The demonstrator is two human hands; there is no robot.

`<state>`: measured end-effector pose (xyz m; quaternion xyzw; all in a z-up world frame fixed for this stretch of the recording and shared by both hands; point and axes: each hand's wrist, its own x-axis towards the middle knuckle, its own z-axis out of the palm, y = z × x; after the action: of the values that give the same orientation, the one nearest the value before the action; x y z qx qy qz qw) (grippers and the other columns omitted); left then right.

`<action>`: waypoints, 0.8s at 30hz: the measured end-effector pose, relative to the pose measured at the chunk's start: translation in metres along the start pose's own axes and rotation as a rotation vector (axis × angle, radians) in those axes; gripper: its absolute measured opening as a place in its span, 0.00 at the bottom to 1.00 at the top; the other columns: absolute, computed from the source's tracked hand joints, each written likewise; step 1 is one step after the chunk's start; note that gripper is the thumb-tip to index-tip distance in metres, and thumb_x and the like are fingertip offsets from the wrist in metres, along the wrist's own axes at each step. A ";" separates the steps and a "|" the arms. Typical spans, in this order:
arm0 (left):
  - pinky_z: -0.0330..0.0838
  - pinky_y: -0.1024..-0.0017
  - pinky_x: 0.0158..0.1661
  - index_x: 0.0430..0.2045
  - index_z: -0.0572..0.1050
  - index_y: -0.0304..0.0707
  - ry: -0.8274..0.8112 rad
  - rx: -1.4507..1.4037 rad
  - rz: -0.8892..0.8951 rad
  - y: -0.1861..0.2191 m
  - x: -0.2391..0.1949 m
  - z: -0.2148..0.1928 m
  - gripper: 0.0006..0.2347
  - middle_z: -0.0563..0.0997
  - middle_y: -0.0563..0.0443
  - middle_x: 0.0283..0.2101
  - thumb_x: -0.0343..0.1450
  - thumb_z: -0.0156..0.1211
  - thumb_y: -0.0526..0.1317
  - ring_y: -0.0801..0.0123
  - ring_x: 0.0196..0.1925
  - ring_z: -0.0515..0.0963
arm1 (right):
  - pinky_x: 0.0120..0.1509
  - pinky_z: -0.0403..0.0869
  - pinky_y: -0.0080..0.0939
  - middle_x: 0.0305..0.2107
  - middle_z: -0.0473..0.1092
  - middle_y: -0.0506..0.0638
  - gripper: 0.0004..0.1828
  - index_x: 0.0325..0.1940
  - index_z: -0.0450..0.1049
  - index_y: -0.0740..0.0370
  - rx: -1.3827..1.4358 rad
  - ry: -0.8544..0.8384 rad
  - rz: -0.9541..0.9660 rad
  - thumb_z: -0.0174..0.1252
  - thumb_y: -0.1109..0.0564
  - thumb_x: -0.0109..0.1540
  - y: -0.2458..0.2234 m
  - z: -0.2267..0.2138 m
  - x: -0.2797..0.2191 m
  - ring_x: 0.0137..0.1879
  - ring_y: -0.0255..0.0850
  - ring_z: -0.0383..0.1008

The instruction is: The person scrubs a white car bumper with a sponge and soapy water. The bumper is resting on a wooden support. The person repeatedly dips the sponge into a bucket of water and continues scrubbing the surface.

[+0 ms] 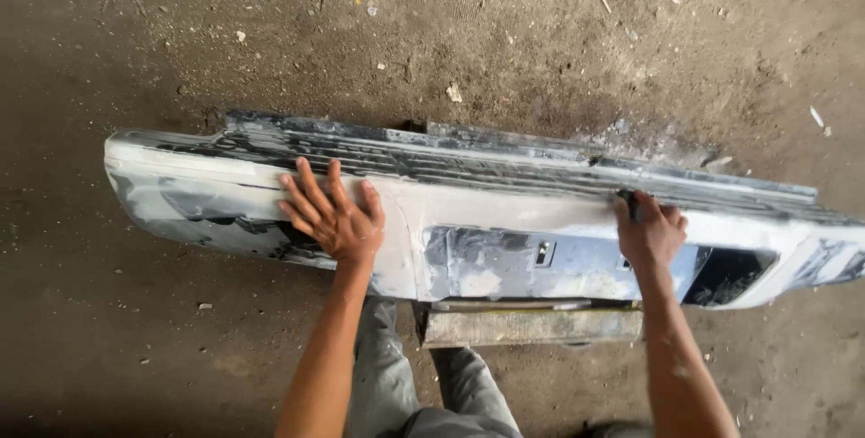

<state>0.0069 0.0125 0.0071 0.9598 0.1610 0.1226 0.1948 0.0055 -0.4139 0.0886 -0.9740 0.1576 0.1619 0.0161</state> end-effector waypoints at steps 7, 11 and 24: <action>0.35 0.36 0.72 0.63 0.71 0.42 -0.003 -0.015 0.014 -0.003 -0.006 -0.005 0.21 0.56 0.34 0.76 0.79 0.46 0.53 0.37 0.80 0.45 | 0.60 0.67 0.53 0.47 0.71 0.58 0.22 0.63 0.72 0.49 0.169 -0.096 -0.187 0.52 0.41 0.68 -0.269 0.014 -0.039 0.55 0.51 0.66; 0.34 0.36 0.71 0.63 0.72 0.40 -0.042 -0.034 0.001 0.001 0.001 -0.005 0.22 0.57 0.32 0.76 0.79 0.45 0.54 0.35 0.79 0.45 | 0.63 0.65 0.54 0.53 0.74 0.55 0.20 0.65 0.74 0.56 0.222 0.068 -0.478 0.49 0.54 0.69 -0.076 0.036 -0.008 0.56 0.51 0.69; 0.32 0.36 0.72 0.59 0.76 0.43 -0.021 -0.010 0.046 0.000 -0.004 -0.011 0.19 0.60 0.39 0.75 0.80 0.46 0.51 0.35 0.79 0.46 | 0.68 0.64 0.57 0.51 0.73 0.53 0.20 0.63 0.74 0.51 0.272 0.194 -0.465 0.57 0.51 0.67 -0.158 0.067 -0.029 0.59 0.51 0.68</action>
<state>0.0002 0.0153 0.0165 0.9635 0.1360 0.1176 0.1983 0.0081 -0.2496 0.0309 -0.9838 -0.0492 0.0375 0.1680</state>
